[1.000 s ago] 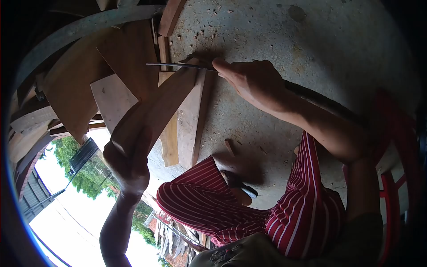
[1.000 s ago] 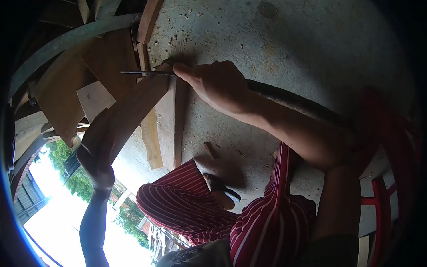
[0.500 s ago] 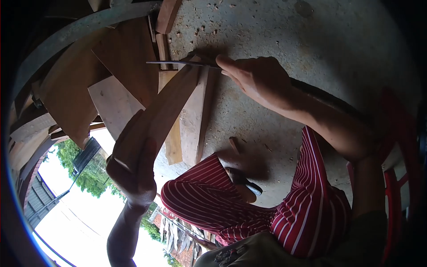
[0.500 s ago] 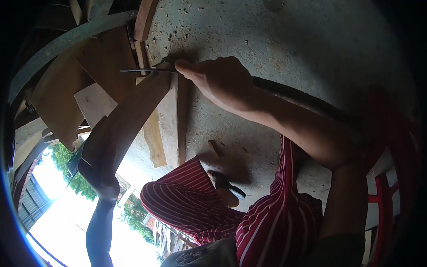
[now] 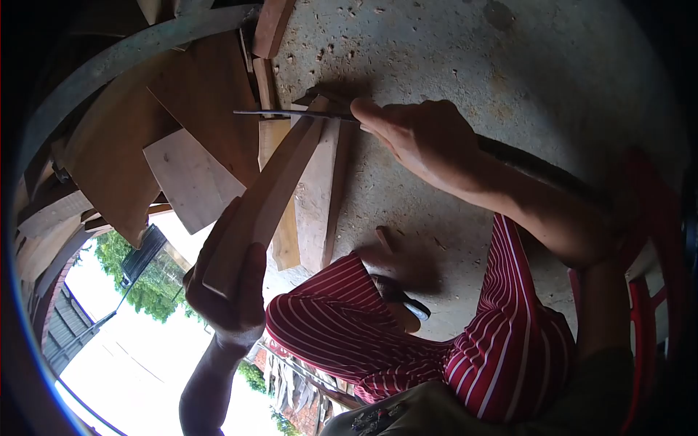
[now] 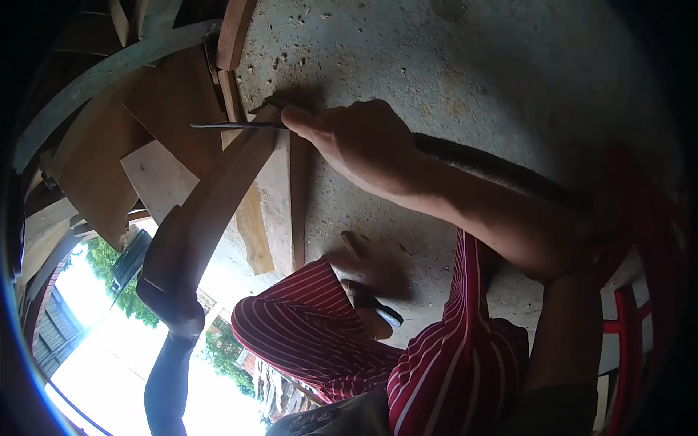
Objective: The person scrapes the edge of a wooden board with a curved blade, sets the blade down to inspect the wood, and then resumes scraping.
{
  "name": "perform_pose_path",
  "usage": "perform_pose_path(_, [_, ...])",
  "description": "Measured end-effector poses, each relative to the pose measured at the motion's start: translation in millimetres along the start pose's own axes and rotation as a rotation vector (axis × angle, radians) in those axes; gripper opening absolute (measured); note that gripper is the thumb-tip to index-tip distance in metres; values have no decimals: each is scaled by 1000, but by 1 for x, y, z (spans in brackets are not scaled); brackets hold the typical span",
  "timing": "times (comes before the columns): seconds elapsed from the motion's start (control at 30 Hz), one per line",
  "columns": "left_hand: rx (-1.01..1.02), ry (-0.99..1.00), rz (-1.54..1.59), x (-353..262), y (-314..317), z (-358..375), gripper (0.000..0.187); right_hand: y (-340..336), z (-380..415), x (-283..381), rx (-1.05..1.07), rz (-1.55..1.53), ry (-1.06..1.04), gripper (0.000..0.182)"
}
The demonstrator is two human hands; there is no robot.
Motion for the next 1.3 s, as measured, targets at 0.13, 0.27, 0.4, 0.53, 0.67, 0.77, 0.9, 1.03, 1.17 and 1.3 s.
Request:
perform_pose_path(0.13, [-37,-37,67,1,-5,-2,34,-7,-7,-6,-69,30,-9,23])
perform_pose_path(0.27, [-55,-22,54,2,-5,-2,32,-23,-13,3,18,100,13,27])
perform_pose_path(0.4, [-53,-134,123,8,-8,2,33,2,-6,-14,-29,34,52,28])
perform_pose_path(0.53, [-59,-129,143,3,-3,1,34,-23,-13,5,32,83,39,29])
perform_pose_path(0.67, [-36,-197,98,5,-8,5,33,12,-6,-22,-116,12,-30,30])
perform_pose_path(0.77, [-48,-144,164,1,-3,-1,32,-5,-11,-10,-128,65,-39,31])
perform_pose_path(0.9, [-21,-203,69,4,-6,3,32,2,-7,-15,-33,59,41,28])
perform_pose_path(1.03, [-20,-115,108,6,-5,-2,31,-5,-12,-9,-144,23,-42,23])
perform_pose_path(1.17, [-41,-116,105,6,-7,3,33,-2,-12,-10,-28,64,26,19])
perform_pose_path(1.3, [-27,-19,76,4,-5,-7,31,-1,-13,-11,-196,31,-53,17])
Point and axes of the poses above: each hand's wrist, its own z-axis away from the middle knuckle, its own y-axis out of the palm, x = y × z, the point moved 5 cm from there along -z, towards the middle knuckle, and after that the axes turned 1 degree about y, right-handed, at the moved point
